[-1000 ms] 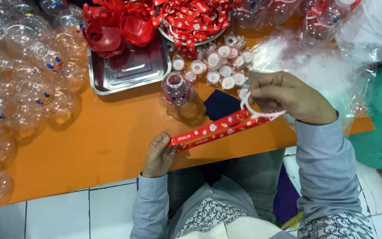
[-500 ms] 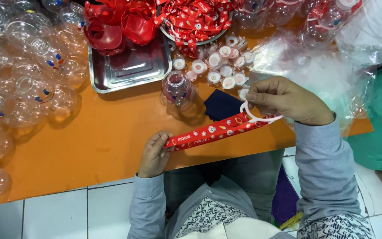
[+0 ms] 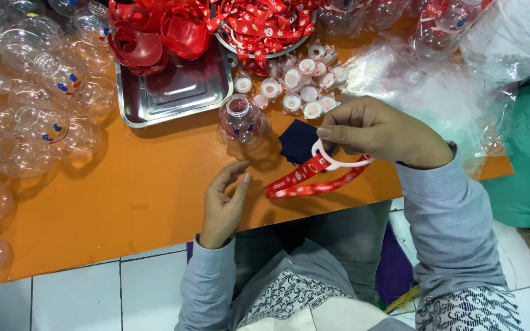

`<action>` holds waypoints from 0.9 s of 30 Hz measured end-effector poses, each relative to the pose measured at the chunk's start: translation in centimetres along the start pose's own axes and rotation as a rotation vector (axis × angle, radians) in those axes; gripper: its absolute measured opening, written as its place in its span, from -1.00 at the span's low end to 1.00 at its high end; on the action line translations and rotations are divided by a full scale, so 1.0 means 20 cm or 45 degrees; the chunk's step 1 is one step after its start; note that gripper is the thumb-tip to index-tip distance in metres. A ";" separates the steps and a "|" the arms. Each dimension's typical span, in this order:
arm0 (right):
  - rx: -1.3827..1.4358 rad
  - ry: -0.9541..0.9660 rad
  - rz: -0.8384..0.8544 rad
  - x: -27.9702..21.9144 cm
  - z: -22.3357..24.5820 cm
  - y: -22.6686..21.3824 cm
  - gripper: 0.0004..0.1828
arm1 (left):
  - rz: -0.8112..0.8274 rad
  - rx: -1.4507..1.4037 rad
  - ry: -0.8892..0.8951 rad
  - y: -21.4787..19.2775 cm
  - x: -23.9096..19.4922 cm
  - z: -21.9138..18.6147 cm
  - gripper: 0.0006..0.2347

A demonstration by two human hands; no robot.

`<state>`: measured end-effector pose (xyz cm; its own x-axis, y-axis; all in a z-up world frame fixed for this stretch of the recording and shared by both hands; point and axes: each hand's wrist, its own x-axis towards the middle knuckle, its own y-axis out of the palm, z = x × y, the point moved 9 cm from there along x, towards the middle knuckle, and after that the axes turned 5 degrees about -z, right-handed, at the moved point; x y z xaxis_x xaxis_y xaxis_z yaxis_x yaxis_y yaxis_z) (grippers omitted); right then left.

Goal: Attaching red ribbons to plastic bottles and cleaning them with a cloth.

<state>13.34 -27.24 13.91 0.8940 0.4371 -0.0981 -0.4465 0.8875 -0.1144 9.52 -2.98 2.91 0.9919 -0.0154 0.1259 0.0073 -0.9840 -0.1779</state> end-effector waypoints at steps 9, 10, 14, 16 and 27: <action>-0.109 -0.065 0.006 0.08 0.09 0.16 -0.74 | 0.327 -0.627 0.286 0.39 0.12 -0.37 -0.68; -0.111 -0.070 0.002 0.09 0.08 0.15 -0.74 | 0.330 -0.626 0.291 0.39 0.13 -0.38 -0.68; -0.181 -0.059 -0.027 0.08 0.05 0.11 -0.78 | 0.239 -0.621 0.199 0.32 0.19 -0.39 -0.72; -0.205 -0.032 -0.009 0.07 0.03 0.12 -0.77 | 0.209 -0.569 0.212 0.26 0.20 -0.40 -0.72; -0.118 -0.107 -0.014 0.11 0.03 0.22 -0.82 | 0.394 -0.140 0.220 0.07 0.23 -0.48 -0.91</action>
<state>13.28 -22.26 13.84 0.8970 0.4418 -0.0133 -0.4347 0.8766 -0.2064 12.92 -6.13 12.66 0.9090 -0.3357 0.2471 -0.3126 -0.9411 -0.1285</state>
